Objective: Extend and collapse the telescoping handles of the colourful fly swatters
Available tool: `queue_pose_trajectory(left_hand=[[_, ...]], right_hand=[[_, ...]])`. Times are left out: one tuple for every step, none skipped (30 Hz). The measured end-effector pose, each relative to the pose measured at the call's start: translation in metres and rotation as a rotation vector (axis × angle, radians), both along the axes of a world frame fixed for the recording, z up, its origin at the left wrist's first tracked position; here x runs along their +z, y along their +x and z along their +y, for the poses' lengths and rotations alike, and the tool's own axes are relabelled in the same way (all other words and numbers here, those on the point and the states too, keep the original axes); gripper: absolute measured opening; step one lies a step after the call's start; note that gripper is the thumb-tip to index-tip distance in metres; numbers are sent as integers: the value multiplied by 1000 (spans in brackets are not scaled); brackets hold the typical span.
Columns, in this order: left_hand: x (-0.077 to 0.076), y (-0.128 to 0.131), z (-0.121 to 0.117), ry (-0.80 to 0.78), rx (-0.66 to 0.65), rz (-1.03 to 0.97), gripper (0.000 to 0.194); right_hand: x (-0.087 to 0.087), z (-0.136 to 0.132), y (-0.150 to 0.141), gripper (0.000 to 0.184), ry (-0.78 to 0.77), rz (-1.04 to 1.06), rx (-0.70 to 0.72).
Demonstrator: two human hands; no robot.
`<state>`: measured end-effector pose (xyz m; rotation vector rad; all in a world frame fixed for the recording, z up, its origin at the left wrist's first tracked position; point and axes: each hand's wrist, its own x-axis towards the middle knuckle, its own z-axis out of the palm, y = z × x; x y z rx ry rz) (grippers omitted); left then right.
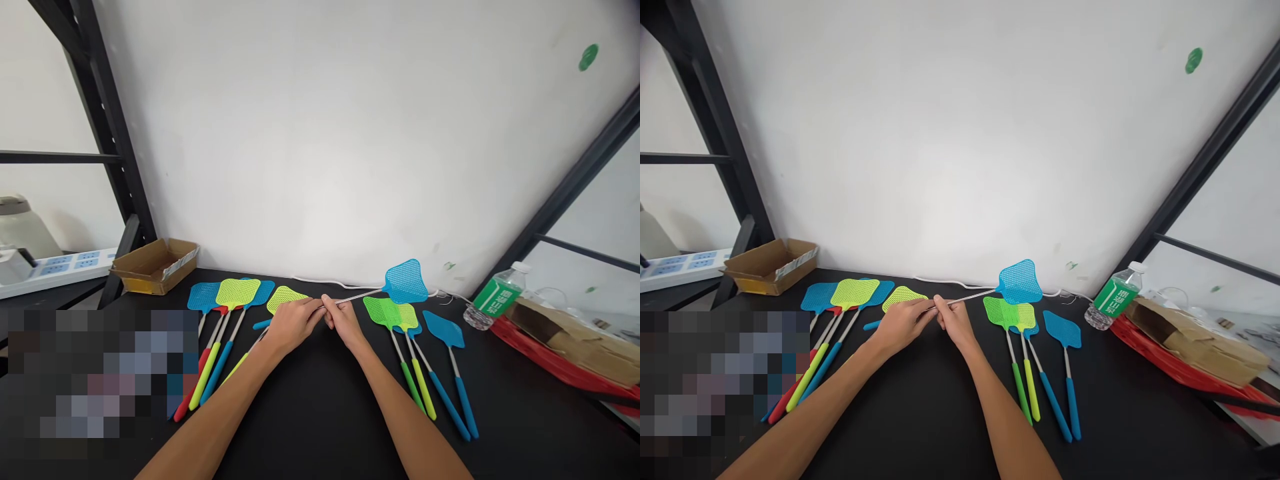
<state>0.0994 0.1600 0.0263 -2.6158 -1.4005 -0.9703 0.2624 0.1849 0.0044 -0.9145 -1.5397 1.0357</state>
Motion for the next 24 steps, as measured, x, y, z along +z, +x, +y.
queue_pose_trajectory(left_hand=[[0,1,0,-3,0,0,35],[0,1,0,-3,2,1,36],[1,2,0,0,4,3,37],[1,3,0,4,7,3,38],[1,3,1,10,9,4,39],[2,4,1,15,10,2,40],[2,4,2,17,9,0,40],[2,5,2,18,7,-3,40],[2,5,2,20,4,-7,39],[3,5,2,21,2,-12,39],[3,5,2,22,2,-18,37],[3,5,2,22,5,-24,36],[3,5,2,21,11,-29,35],[4,5,2,20,17,-34,34],[4,5,2,18,24,-37,34],[4,5,2,16,31,-39,34],[5,5,2,13,35,-38,34],[5,5,2,12,38,-37,34],[5,6,2,12,38,-34,34],[5,6,2,13,39,-30,34],[6,6,2,14,39,-27,33],[6,6,2,13,39,-24,33],[7,6,2,13,40,-25,33],[7,6,1,10,42,-26,33]], right_hand=[[0,0,0,58,7,5,-10],[0,1,0,58,12,13,-24],[0,1,-1,58,14,24,-41],[0,1,-1,58,11,37,-61],[0,2,-1,57,6,51,-83],[0,2,-2,56,-2,65,-105],[0,2,-3,56,-10,75,-125],[0,3,-3,55,-18,83,-140],[0,3,-3,55,-24,89,-151],[0,3,-3,54,-29,92,-156],[0,4,-4,54,-31,94,-159],[0,4,-4,54,-31,97,-160],[0,4,-4,53,-29,101,-160],[0,4,-3,53,-28,104,-159],[0,4,-3,53,-28,109,-159],[0,4,-3,53,-28,113,-160],[0,4,-3,52,-29,115,-161],[1,4,-3,52,-29,115,-163],[1,4,-2,52,-26,113,-166],[1,4,-2,53,-22,111,-168],[2,4,-2,53,-19,108,-170],[2,4,-2,53,-16,106,-172],[2,4,-2,53,-15,105,-173],[3,4,-1,52,-15,106,-176]])
